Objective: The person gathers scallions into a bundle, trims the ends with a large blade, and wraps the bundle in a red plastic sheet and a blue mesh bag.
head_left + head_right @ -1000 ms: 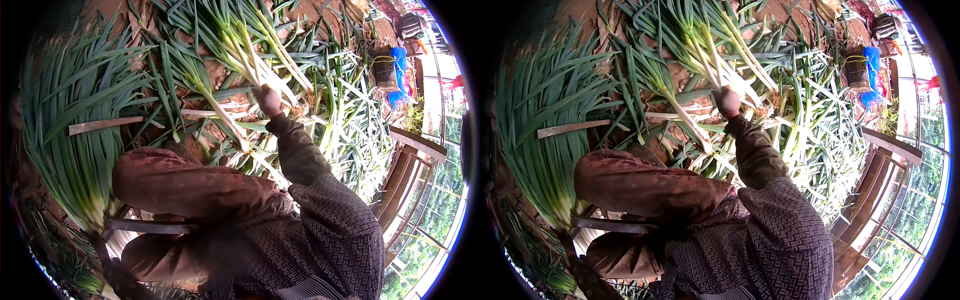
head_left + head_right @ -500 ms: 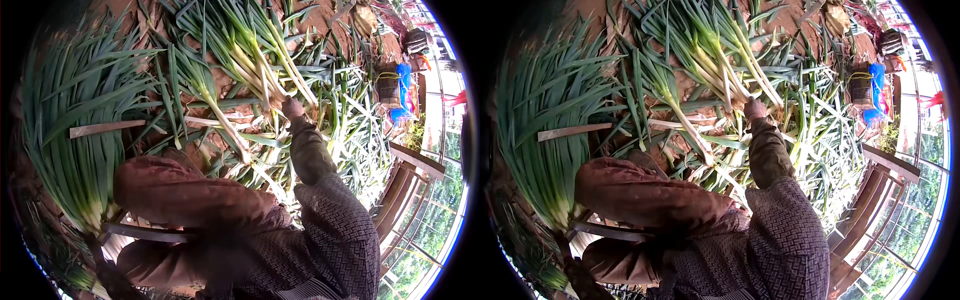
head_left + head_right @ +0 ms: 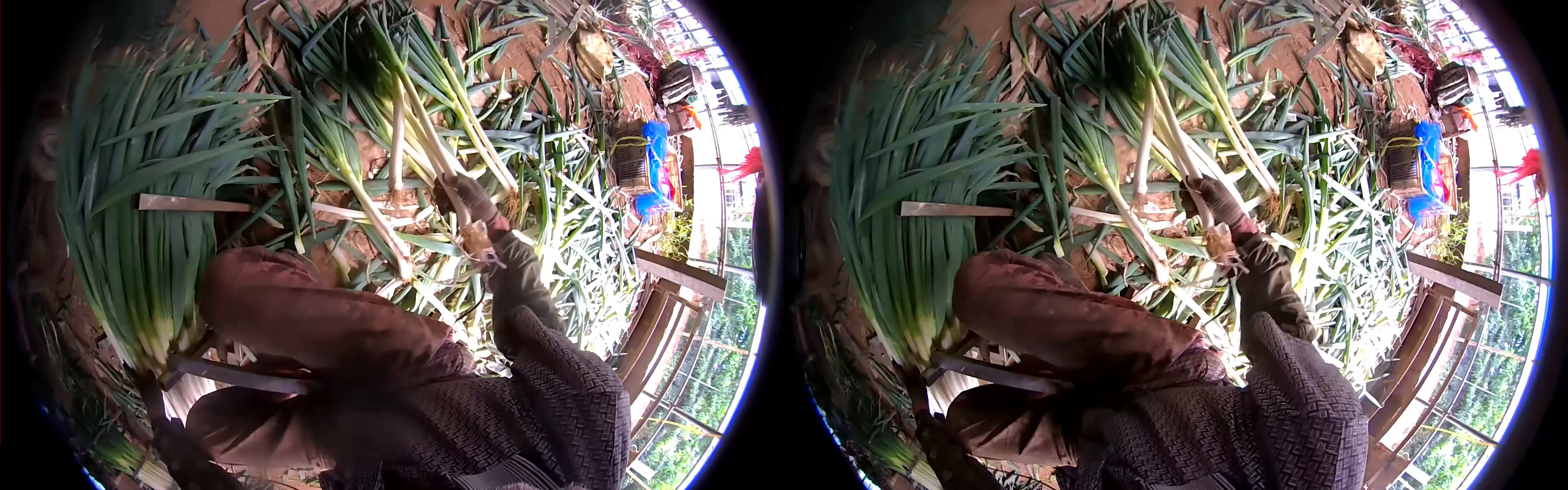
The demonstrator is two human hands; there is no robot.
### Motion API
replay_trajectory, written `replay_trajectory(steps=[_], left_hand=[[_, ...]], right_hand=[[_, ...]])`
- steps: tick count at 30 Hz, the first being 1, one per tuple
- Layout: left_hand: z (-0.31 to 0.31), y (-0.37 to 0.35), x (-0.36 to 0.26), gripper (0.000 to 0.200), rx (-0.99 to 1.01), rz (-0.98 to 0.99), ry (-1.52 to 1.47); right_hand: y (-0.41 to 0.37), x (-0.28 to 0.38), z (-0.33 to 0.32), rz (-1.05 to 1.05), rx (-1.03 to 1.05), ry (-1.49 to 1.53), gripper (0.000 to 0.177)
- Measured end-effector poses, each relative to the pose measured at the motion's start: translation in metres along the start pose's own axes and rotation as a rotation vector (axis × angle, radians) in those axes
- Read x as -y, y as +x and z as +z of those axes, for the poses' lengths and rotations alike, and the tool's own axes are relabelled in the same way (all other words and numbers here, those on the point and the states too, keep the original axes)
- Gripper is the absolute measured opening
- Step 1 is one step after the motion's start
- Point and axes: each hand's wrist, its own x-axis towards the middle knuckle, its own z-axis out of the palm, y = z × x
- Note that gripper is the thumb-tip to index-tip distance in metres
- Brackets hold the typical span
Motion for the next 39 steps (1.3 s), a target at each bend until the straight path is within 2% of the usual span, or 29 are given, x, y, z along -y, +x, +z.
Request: replay_trajectory(steps=[1,3,4,7,8,9,11,12,13,14,15,16,18,20,21,22,24,26,28,30,32,34,35,36,39], left_hand=[[0.001,0.000,0.003,0.076,-0.009,0.011,0.012],[0.004,0.006,-0.003,0.077,-0.023,0.049,0.130],[-0.004,0.001,-0.010,0.079,-0.005,0.019,0.388],[-0.040,-0.008,-0.068,0.084,0.167,0.006,0.407],[-0.037,0.001,-0.054,0.088,0.176,-0.093,0.460],[-0.040,0.004,-0.078,0.093,0.237,-0.278,0.625],[-0.061,0.007,-0.139,0.096,0.283,-0.351,0.827],[-0.062,0.011,-0.143,0.097,0.105,-0.267,0.722],[-0.059,0.014,-0.145,0.097,-0.073,-0.178,0.613],[-0.059,0.020,-0.165,0.095,-0.162,-0.081,0.514],[-0.050,0.016,-0.188,0.082,-0.275,0.187,0.313],[-0.050,0.002,-0.246,0.081,-0.306,0.372,0.120],[-0.040,-0.044,-0.370,0.078,-0.159,0.591,-0.191],[-0.026,-0.103,-0.474,0.075,0.153,0.736,-0.371],[-0.015,-0.131,-0.513,0.074,0.320,0.777,-0.397],[-0.003,-0.156,-0.546,0.073,0.456,0.795,-0.385],[0.019,-0.191,-0.594,0.071,0.615,0.782,-0.317],[0.036,-0.204,-0.620,0.070,0.754,0.661,-0.382],[0.041,-0.206,-0.635,0.071,0.980,0.466,-0.691],[0.066,-0.201,-0.634,0.070,0.944,0.385,-0.769],[0.122,-0.198,-0.623,0.062,0.938,0.256,-0.817],[0.153,-0.194,-0.616,0.058,0.926,0.301,-0.721],[0.159,-0.192,-0.616,0.056,0.923,0.324,-0.672],[0.160,-0.194,-0.620,0.046,0.965,0.238,-0.685],[0.156,-0.190,-0.629,0.036,1.124,0.182,-0.775]], right_hand=[[-0.004,-0.012,0.010,0.018,-0.057,-0.017,0.038],[0.002,-0.040,0.016,0.064,-0.077,-0.273,0.036],[0.002,-0.042,0.018,0.033,-0.055,-0.162,0.027],[-0.023,-0.024,0.031,0.033,-0.046,0.082,0.030],[-0.027,-0.020,0.027,0.022,-0.011,0.058,0.030],[-0.043,-0.014,0.033,-0.084,0.040,-0.060,0.030],[-0.057,-0.014,0.033,-0.119,0.073,0.167,0.030],[-0.076,-0.002,0.049,0.011,0.175,0.509,0.028],[-0.095,0.008,0.062,-0.081,0.137,0.470,0.026],[-0.105,0.001,0.072,-0.162,0.039,0.359,0.027],[-0.103,-0.015,0.068,-0.173,-0.016,0.212,0.028],[-0.102,-0.031,0.065,-0.176,-0.073,0.065,0.029],[-0.053,-0.100,0.027,-0.413,-0.093,-0.291,0.033],[-0.054,-0.104,0.046,-0.506,-0.095,-0.499,0.028],[-0.073,-0.086,0.064,-0.296,-0.094,-0.536,0.023],[-0.076,-0.087,0.072,-0.359,-0.115,-0.601,0.023],[-0.091,-0.059,0.094,-0.211,-0.178,-0.417,0.027],[-0.092,-0.051,0.103,-0.138,-0.251,-0.304,0.032],[-0.077,-0.066,0.094,-0.139,-0.264,-0.314,0.035],[-0.078,-0.072,0.086,-0.154,-0.289,-0.423,0.038],[-0.087,-0.072,0.084,-0.093,-0.312,-0.407,0.039],[-0.088,-0.073,0.082,-0.107,-0.304,-0.426,0.039],[-0.082,-0.078,0.078,-0.136,-0.299,-0.425,0.041],[-0.078,-0.082,0.075,-0.162,-0.296,-0.422,0.042],[-0.078,-0.083,0.064,-0.232,-0.217,-0.507,0.042]])
